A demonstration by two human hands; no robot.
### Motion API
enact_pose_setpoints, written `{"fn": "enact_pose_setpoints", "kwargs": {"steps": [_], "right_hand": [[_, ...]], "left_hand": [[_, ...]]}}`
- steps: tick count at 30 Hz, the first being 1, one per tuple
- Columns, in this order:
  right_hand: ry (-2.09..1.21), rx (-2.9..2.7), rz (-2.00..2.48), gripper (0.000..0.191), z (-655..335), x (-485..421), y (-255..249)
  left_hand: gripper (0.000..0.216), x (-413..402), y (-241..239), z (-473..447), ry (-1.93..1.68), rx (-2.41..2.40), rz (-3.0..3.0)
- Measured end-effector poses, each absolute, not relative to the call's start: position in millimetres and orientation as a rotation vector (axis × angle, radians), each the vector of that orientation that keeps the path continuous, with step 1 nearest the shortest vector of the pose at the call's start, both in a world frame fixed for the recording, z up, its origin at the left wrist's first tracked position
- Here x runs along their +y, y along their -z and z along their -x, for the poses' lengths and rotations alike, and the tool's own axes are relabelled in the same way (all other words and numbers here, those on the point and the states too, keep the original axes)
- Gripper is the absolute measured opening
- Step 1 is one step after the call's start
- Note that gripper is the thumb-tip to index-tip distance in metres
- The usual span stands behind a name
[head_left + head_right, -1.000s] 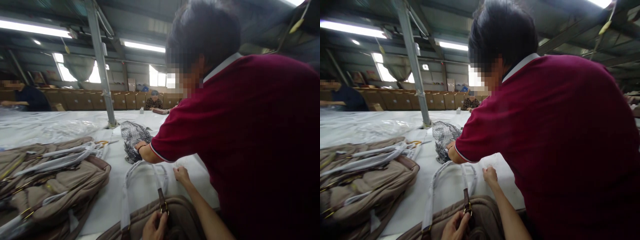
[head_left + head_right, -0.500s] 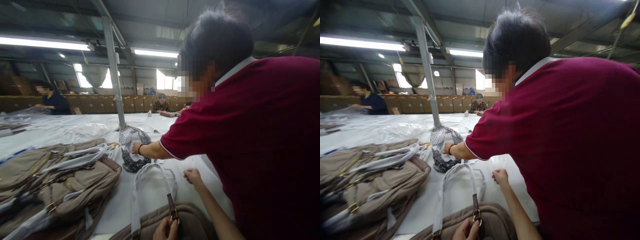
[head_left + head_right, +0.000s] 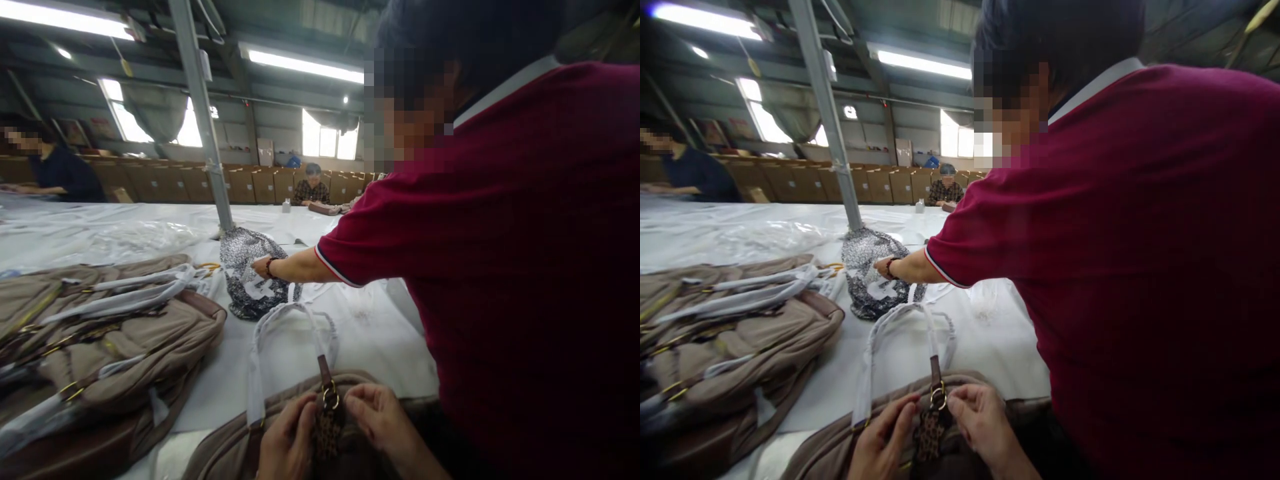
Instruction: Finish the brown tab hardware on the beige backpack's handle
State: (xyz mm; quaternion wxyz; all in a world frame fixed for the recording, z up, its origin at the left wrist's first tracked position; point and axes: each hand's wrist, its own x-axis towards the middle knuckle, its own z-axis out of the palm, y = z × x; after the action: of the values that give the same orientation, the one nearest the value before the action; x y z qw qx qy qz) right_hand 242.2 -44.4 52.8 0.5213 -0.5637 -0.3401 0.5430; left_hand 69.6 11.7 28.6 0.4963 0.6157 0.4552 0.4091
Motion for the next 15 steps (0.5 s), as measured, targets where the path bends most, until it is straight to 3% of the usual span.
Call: {"fn": "enact_pose_setpoints", "kwargs": {"steps": [3, 9, 15], "right_hand": [[-1.322, -0.876, 1.398, 0.051, -222.0, -60.1, -43.4], [-1.23, -0.907, 1.58, 0.052, -211.7, -76.1, -25.8], [-1.153, -1.05, 1.693, 0.037, -207.9, -83.8, -16.2]], "left_hand": [[0.048, 11.1, -39.3, -71.6, -0.844, 1.028, -1.258], [0.048, 5.2, -39.8, -78.8, -0.887, 0.992, -0.964], [0.046, 5.9, -43.6, -78.3, -0.917, 1.019, -0.878]]}}
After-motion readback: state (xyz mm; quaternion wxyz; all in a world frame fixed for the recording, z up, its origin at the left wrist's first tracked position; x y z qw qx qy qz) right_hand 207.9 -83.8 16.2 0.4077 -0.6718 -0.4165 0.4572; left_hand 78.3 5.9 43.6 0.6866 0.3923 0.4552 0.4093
